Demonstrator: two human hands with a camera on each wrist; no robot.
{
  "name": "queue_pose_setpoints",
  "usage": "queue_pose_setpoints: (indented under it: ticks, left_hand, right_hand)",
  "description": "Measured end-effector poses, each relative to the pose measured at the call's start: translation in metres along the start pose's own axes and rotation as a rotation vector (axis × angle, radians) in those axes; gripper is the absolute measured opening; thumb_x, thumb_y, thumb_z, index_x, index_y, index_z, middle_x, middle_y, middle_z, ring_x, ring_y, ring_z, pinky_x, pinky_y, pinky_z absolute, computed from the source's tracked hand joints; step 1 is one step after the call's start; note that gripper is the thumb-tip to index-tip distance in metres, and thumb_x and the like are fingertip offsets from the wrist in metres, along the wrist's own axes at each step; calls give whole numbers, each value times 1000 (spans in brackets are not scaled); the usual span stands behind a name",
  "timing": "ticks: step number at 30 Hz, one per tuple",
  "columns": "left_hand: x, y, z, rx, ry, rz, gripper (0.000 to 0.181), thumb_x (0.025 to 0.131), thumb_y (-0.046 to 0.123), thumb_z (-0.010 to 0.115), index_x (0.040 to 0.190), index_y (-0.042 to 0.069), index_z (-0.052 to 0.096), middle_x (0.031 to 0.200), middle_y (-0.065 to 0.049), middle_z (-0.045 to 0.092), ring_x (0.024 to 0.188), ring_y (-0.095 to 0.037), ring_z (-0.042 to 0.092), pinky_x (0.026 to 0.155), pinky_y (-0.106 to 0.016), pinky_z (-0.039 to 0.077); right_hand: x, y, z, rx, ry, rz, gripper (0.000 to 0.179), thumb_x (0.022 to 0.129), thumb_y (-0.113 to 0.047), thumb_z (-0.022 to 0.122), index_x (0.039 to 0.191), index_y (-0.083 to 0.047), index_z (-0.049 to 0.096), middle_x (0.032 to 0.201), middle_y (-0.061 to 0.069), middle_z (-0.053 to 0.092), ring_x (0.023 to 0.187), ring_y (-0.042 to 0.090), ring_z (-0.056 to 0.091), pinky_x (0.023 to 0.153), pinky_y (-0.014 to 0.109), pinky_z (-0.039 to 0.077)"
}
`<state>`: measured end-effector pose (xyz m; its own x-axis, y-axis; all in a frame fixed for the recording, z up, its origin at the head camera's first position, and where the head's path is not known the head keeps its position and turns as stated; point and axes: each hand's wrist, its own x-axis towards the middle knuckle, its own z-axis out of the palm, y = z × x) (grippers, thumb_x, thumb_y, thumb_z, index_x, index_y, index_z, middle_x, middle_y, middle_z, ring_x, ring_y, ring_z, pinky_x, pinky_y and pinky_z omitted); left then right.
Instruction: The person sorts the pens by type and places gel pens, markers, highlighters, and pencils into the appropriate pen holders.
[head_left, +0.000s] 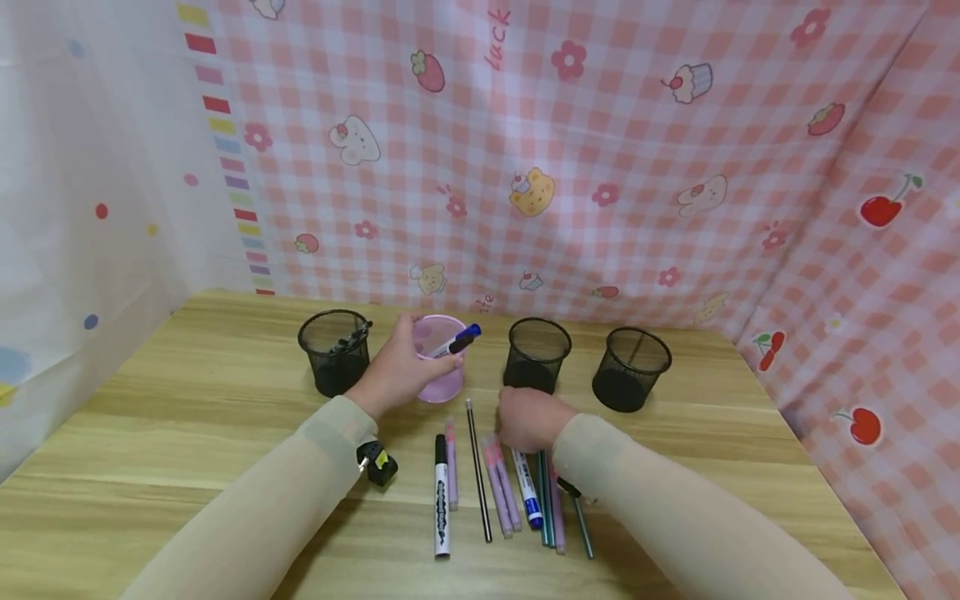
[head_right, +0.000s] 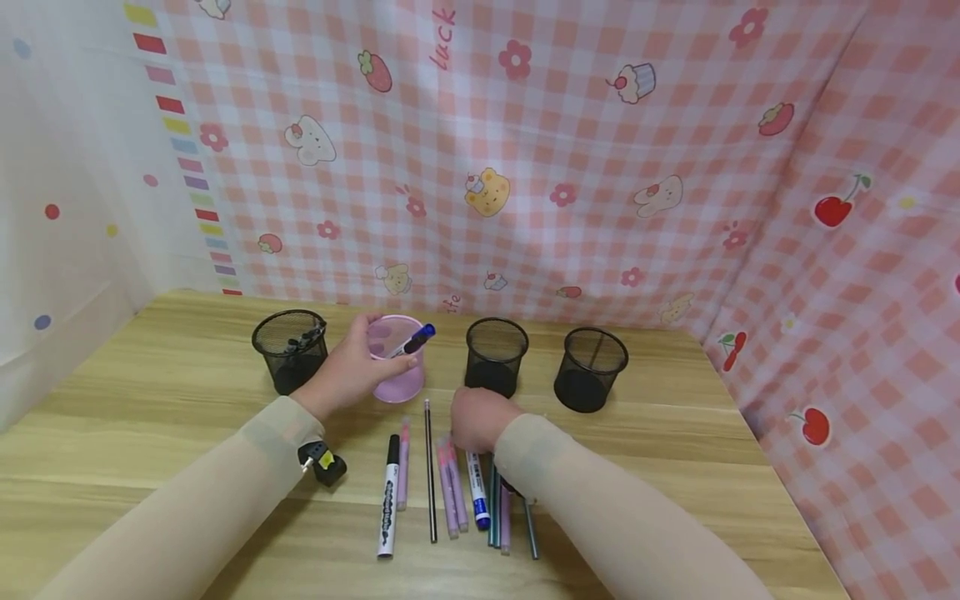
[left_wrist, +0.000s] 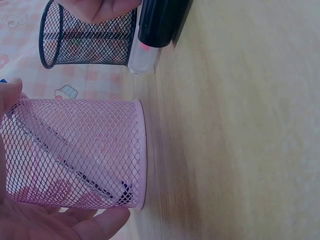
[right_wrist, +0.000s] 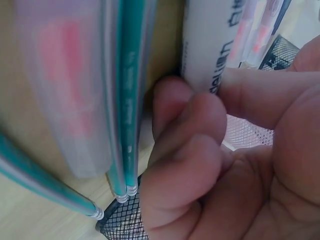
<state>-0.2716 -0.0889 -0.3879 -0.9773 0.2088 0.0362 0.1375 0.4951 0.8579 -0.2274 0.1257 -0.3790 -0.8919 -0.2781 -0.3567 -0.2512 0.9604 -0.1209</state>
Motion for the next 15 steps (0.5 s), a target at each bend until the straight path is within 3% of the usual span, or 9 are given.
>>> queue_pose_setpoints:
  ticks: [4,6,11,15]
  left_hand:
    - [0,-1,-1,-1,-2,-6,107,88,56,81,163,12,20,155,-24,46,136,-40,56,109,-57,51]
    - [0,0,-1,-5,-4,-3,108,87,57,81,163,11,19,156,-24,45,137,-39,55,109,-57,51]
    - [0,-1,-1,-11,-4,-6,107,87,57,81,163,12,20,155,-22,46,137,-39,54,108,-57,52]
    - [1,-2,0,-16,-3,-6,108,86,58,82,162,12,21,154,-22,46,135,-38,56,108,-56,52]
  right_hand:
    - [-5,0,0,17,9,-11,57,99,-23,71,143,7,51,120,19,72,95,20,66,93,41,59]
    - [-9,1,-1,39,35,-25,50,101,-22,70,138,6,53,112,17,73,92,19,67,88,40,59]
    - [-22,3,-8,164,109,-30,32,103,-21,67,127,-3,54,100,7,71,81,17,65,78,38,56]
    - [-30,4,-15,247,149,-5,32,104,-24,66,129,-8,53,97,5,68,74,18,63,70,36,54]
